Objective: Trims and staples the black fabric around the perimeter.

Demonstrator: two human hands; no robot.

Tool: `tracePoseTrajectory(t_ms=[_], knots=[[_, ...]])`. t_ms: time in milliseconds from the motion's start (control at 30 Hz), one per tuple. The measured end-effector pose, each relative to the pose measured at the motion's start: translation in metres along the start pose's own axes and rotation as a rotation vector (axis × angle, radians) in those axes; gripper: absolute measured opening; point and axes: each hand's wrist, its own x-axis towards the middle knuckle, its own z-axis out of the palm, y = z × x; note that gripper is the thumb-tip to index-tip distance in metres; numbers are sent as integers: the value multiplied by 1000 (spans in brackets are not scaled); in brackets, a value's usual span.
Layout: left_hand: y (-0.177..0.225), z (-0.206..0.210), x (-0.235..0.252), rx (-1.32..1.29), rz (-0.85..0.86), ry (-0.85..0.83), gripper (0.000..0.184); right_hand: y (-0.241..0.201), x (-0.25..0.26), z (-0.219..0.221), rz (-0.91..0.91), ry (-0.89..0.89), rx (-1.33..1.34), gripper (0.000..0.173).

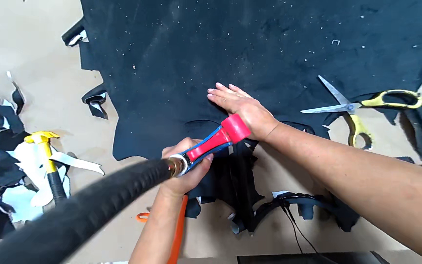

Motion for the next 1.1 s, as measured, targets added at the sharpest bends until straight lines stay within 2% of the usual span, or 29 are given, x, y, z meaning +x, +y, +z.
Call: tracePoseTrajectory(t_ms=[133, 200, 267, 333, 433, 500, 533, 600, 667, 767, 833, 900, 1000, 1100], knots=[[3, 2, 14, -144, -235, 16, 26, 2, 2, -2, 9, 6, -40, 54], [22, -1, 3, -107, -329, 134, 22, 0, 2, -3, 23, 28, -60, 51], [48, -17, -29, -113, -366, 312, 26, -4, -7, -2, 73, 92, -63, 48], [65, -48, -76, -56, -378, 470, 28, -21, -41, -9, 186, 171, -55, 46], [72, -108, -141, 357, -488, 554, 39, -56, -142, -27, 355, 213, -142, 46], [71, -142, -162, 653, -611, 484, 50, -74, -221, -48, 535, 265, -249, 47], [62, -160, -173, 761, -639, 430, 43, -79, -257, -58, 638, 274, -286, 47], [32, -195, -182, 891, -532, 254, 33, -75, -312, -77, 780, 280, -349, 48], [4, -220, -181, 967, -422, 36, 28, -70, -334, -93, 869, 249, -385, 51], [-19, -232, -178, 1064, -385, -146, 38, -62, -302, -110, 886, 203, -442, 57], [-20, -224, -182, 1109, -462, -183, 49, -51, -264, -119, 828, 157, -506, 65], [-17, -210, -194, 1144, -527, -173, 51, -31, -231, -123, 769, 60, -551, 71], [0, -192, -205, 1143, -623, -174, 43, -25, -200, -122, 725, -29, -552, 66], [25, -178, -223, 962, -630, -66, 40, -60, -189, -110, 582, 4, -487, 52]])
